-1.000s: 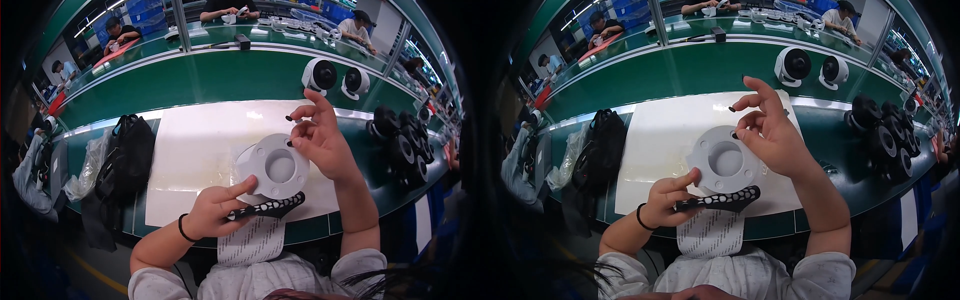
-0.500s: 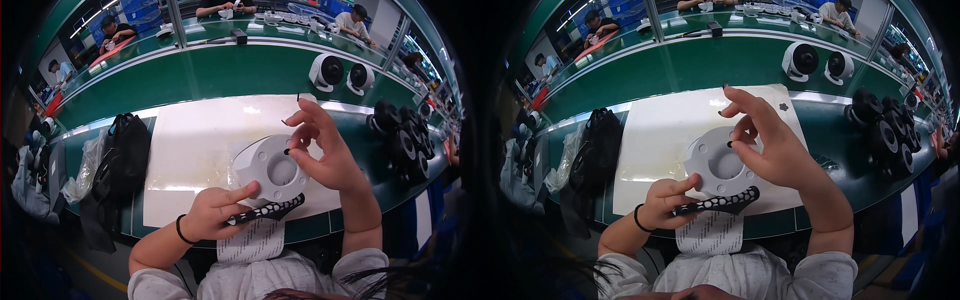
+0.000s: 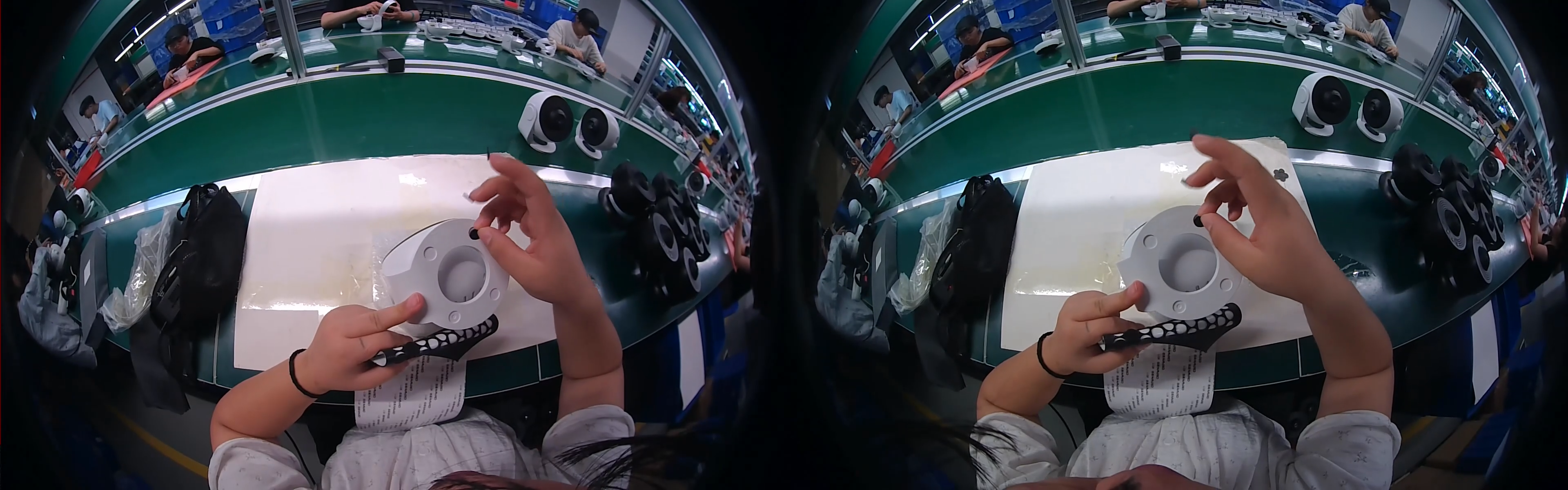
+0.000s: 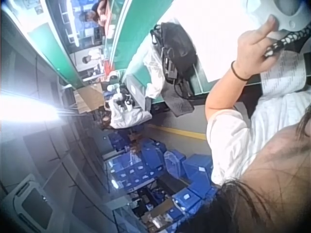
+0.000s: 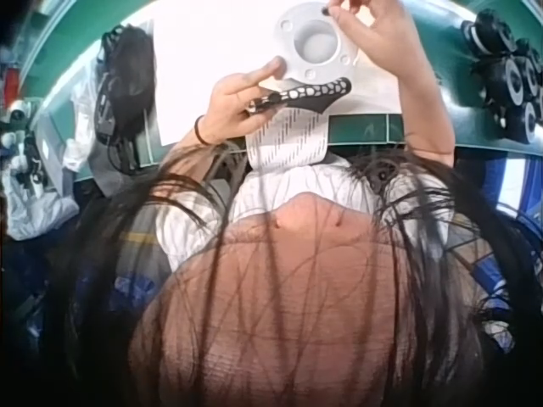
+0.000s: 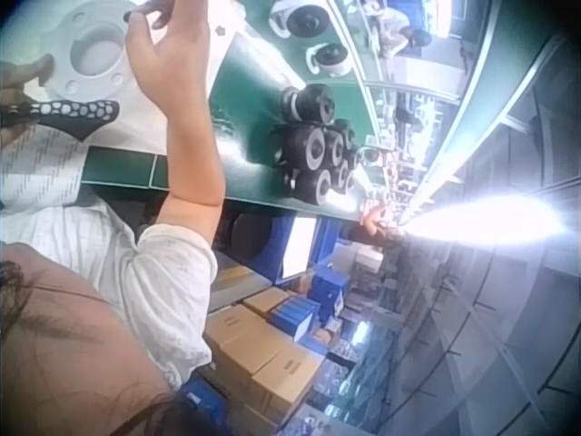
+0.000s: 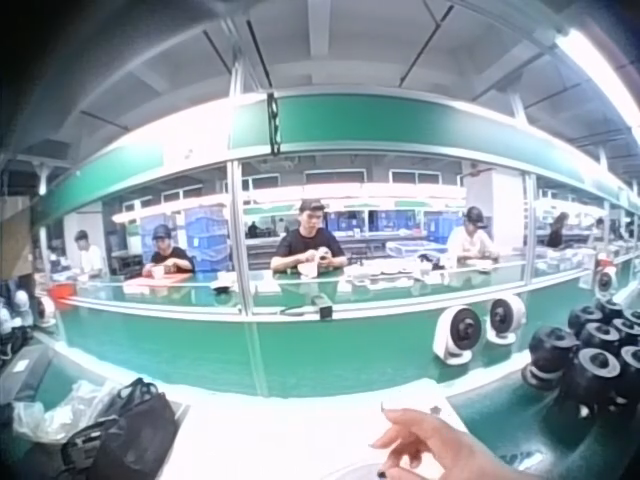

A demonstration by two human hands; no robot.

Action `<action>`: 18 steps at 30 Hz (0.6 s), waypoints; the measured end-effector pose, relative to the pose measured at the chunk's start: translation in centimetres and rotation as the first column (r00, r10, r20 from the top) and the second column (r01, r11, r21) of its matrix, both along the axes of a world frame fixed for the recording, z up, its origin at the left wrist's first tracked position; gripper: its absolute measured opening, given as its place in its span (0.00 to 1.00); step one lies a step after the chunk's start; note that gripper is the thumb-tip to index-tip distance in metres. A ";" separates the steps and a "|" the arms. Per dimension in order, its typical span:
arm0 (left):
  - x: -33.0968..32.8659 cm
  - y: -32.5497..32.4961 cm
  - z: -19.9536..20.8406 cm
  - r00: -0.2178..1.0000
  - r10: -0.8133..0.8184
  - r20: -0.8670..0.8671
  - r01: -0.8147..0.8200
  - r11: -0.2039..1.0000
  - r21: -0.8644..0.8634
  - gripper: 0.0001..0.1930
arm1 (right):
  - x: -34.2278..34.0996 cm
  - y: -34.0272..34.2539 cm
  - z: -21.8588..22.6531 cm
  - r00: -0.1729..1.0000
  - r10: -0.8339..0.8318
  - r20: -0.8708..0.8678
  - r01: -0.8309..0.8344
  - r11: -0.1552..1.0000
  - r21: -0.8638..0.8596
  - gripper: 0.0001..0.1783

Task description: Assembling components of a security camera on a production line.

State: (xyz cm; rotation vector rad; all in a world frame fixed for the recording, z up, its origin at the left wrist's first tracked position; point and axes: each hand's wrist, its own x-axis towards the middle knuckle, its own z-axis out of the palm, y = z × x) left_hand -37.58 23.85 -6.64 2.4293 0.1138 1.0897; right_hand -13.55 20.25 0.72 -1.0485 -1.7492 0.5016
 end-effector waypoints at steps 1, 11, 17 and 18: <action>0.1 0.0 0.0 1.000 -0.005 0.002 0.005 1.000 -0.003 0.08 | 0.1 -0.1 0.1 0.999 0.011 0.048 -0.012 1.000 0.016 0.33; 0.3 0.0 -0.1 0.999 0.027 0.031 -0.028 1.000 0.007 0.07 | -2.0 -2.2 1.7 0.824 -0.185 0.536 -0.018 0.936 0.351 0.33; 0.3 -0.1 0.1 0.999 0.007 0.038 -0.007 1.000 -0.005 0.07 | -1.4 -0.3 -1.3 0.987 -0.113 0.112 0.072 0.945 0.319 0.33; 0.4 -0.1 0.1 0.999 0.007 0.034 -0.007 1.000 0.005 0.07 | -1.8 -0.2 -1.6 0.987 -0.091 0.133 0.051 0.959 0.280 0.30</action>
